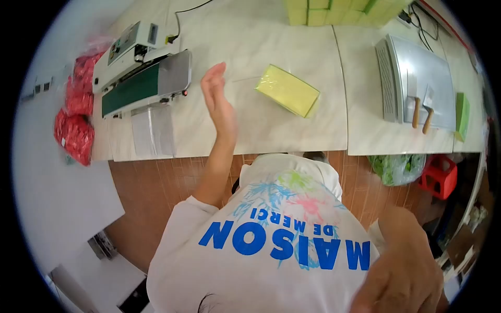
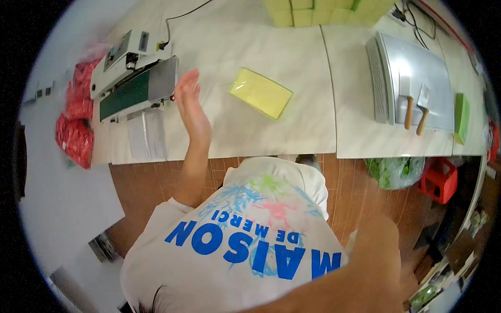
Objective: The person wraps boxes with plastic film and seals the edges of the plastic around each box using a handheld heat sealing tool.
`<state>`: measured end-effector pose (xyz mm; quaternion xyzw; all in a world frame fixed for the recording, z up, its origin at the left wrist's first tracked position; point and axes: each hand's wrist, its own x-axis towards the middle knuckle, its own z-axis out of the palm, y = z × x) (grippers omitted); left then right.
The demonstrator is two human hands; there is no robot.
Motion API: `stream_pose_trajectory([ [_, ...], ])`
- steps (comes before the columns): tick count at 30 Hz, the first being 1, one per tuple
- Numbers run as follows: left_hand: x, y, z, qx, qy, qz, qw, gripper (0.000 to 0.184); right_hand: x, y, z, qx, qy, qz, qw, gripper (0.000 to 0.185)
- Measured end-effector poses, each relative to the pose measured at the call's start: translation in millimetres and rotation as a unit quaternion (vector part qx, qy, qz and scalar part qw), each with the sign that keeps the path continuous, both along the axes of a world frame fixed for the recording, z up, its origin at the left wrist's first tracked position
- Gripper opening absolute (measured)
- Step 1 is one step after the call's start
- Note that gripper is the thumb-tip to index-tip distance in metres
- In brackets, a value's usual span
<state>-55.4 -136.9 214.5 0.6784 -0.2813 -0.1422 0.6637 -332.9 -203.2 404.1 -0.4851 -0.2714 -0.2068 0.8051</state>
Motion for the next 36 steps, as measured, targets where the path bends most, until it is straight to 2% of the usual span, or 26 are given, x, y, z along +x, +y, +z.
stream_pose_trajectory([
  [5,-1,-8,5,-0.012,-0.025,-0.022,0.999,0.038,-8,1,3,-0.001,-0.02,0.015,1.0,0.046],
  [16,-12,-31,17,-0.032,-0.022,-0.012,0.999,0.038,-24,13,13,0.02,0.045,-0.038,0.998,0.028],
  [21,-23,-35,15,-0.021,-0.031,-0.018,0.999,0.037,-21,7,2,0.078,0.137,-0.063,0.985,0.022],
  [23,-27,-39,19,-0.049,-0.028,-0.006,0.998,0.036,-22,-15,-18,0.126,0.238,-0.126,0.955,0.02],
  [24,-26,-38,19,-0.044,-0.016,0.0,0.999,0.034,-23,-28,-33,0.16,0.309,-0.199,0.916,0.02],
  [25,-25,-38,19,-0.039,-0.004,0.008,0.999,0.033,-25,-46,-54,0.178,0.374,-0.311,0.855,0.019],
  [26,-21,-35,18,-0.055,-0.002,0.011,0.998,0.033,-33,-70,-80,0.151,0.424,-0.449,0.772,0.019],
  [27,-16,-32,16,-0.063,-0.007,-0.018,0.998,0.03,-51,-100,-119,0.039,0.421,-0.589,0.688,0.02],
  [28,-16,-30,15,-0.069,-0.013,-0.044,0.997,0.027,-75,-126,-148,-0.106,0.469,-0.685,0.547,0.024],
  [29,-20,-31,18,-0.078,-0.014,-0.035,0.996,0.027,-92,-142,-163,-0.295,0.516,-0.728,0.341,0.022],
  [31,-23,-27,29,0.005,-0.09,-0.044,0.995,0.023,-123,-167,-214,-0.299,0.56,-0.738,0.23,0.02],
  [33,-36,-31,42,0.041,-0.113,-0.08,0.989,0.024,-137,-181,-248,-0.467,0.489,-0.72,0.154,0.022],
  [35,-41,-32,53,0.155,-0.178,-0.139,0.962,0.024,-142,-185,-255,-0.541,0.571,-0.603,0.13,0.027],
  [36,-44,-32,52,0.186,-0.185,-0.163,0.951,0.022,-146,-188,-267,-0.511,0.58,-0.625,0.11,0.027],
])
